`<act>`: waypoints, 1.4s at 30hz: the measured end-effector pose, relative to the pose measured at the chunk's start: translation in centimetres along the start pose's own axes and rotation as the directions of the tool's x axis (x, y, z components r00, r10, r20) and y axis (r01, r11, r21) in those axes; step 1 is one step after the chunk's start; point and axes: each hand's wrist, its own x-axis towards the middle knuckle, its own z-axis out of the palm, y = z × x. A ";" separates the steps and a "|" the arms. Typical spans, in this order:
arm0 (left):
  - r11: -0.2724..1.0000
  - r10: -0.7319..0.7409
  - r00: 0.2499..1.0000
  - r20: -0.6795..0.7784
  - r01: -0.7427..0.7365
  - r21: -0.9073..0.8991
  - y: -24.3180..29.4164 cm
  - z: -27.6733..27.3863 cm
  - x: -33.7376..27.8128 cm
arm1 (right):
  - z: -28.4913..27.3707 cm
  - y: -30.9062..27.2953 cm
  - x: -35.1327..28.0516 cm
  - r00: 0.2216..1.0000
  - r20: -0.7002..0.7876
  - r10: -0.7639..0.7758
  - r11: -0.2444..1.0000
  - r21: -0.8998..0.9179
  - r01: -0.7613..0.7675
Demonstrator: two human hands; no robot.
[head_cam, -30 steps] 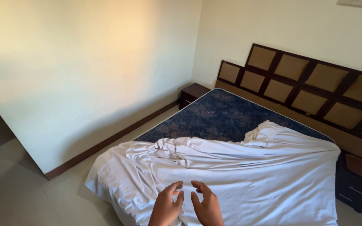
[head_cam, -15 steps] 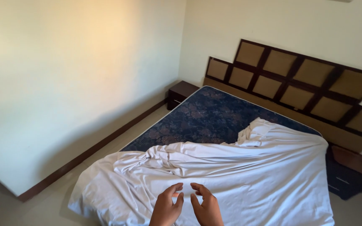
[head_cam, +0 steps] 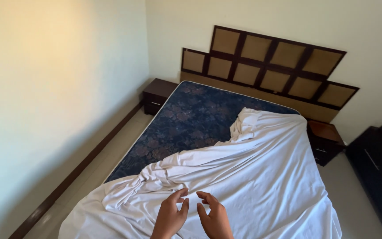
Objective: The person spreads a white sheet over a mattress, smoothing it out by hand and tucking the edges under the mattress. They move around the bed to adjust the fabric and ensure it is flat.
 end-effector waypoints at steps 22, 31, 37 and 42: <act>0.999 0.032 0.996 -0.079 -0.031 0.016 -0.3 -1.9 1.5 | 2.5 0.0 3.3 0.997 0.055 -0.060 0.997 0.050 0.057; 0.998 -0.020 0.996 -0.083 0.025 0.058 -0.8 -3.8 1.9 | 3.9 -2.8 3.4 0.991 0.121 -0.049 0.998 0.046 0.044; 0.998 -0.063 0.997 -0.049 0.063 -0.016 -0.5 -5.8 3.3 | 5.4 -4.1 4.5 0.995 0.086 -0.055 0.998 0.049 0.051; 0.999 -0.021 1.000 0.001 0.021 0.030 -2.8 -9.3 4.8 | 9.4 -4.7 5.2 0.991 0.038 -0.128 0.990 0.058 0.125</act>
